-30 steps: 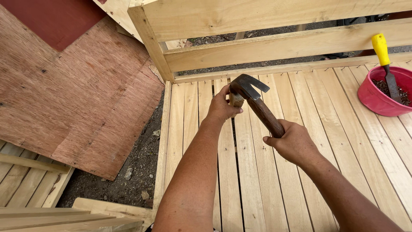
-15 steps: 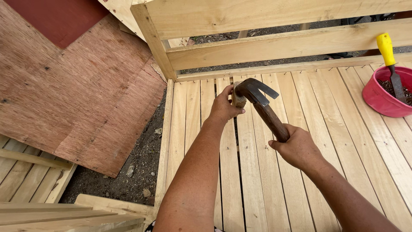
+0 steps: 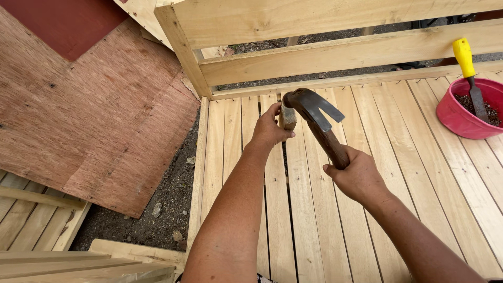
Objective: The person sits on the ground beside a wooden slatted furniture frame and hammers nails into the slats using a claw hammer, holding a small stone block in the other hand. A pink bowl of nails with a yellow-handled tool sits nearby, and the person repeatedly positions nails and drives them into the wood.
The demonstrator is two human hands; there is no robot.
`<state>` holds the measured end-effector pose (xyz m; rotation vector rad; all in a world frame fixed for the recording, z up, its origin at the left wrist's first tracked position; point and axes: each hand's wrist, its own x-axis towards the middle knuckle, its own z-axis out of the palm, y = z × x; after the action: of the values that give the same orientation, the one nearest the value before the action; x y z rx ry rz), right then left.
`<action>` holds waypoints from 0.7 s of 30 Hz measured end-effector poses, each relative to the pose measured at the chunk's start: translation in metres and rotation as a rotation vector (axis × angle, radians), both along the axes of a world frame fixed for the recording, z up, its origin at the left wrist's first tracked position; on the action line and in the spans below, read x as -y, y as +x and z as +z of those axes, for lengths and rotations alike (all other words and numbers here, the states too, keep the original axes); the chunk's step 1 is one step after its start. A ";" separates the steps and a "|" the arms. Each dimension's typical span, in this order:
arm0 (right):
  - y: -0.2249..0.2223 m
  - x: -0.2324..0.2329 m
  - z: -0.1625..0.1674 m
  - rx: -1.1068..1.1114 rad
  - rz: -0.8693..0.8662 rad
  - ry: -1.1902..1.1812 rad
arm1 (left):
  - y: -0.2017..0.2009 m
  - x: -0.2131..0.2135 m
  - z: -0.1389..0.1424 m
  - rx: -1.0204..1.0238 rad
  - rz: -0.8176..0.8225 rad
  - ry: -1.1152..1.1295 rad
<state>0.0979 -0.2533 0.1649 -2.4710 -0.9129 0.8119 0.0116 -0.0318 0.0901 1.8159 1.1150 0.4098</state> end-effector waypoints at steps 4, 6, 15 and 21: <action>0.001 0.000 -0.014 -0.020 -0.012 -0.046 | 0.001 0.007 0.014 -0.030 0.000 -0.027; 0.005 0.002 -0.022 -0.058 -0.016 -0.016 | 0.000 0.008 0.025 -0.085 -0.005 -0.043; -0.008 0.042 -0.093 -0.102 -0.013 0.062 | -0.002 0.002 0.043 0.035 -0.102 0.127; -0.010 0.046 -0.114 -0.108 0.036 -0.031 | 0.000 -0.005 0.038 0.059 -0.067 0.077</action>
<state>0.0879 -0.2989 0.0510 -2.4168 -0.9147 0.9688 0.0116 -0.0267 0.1278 1.8907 1.0075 0.4691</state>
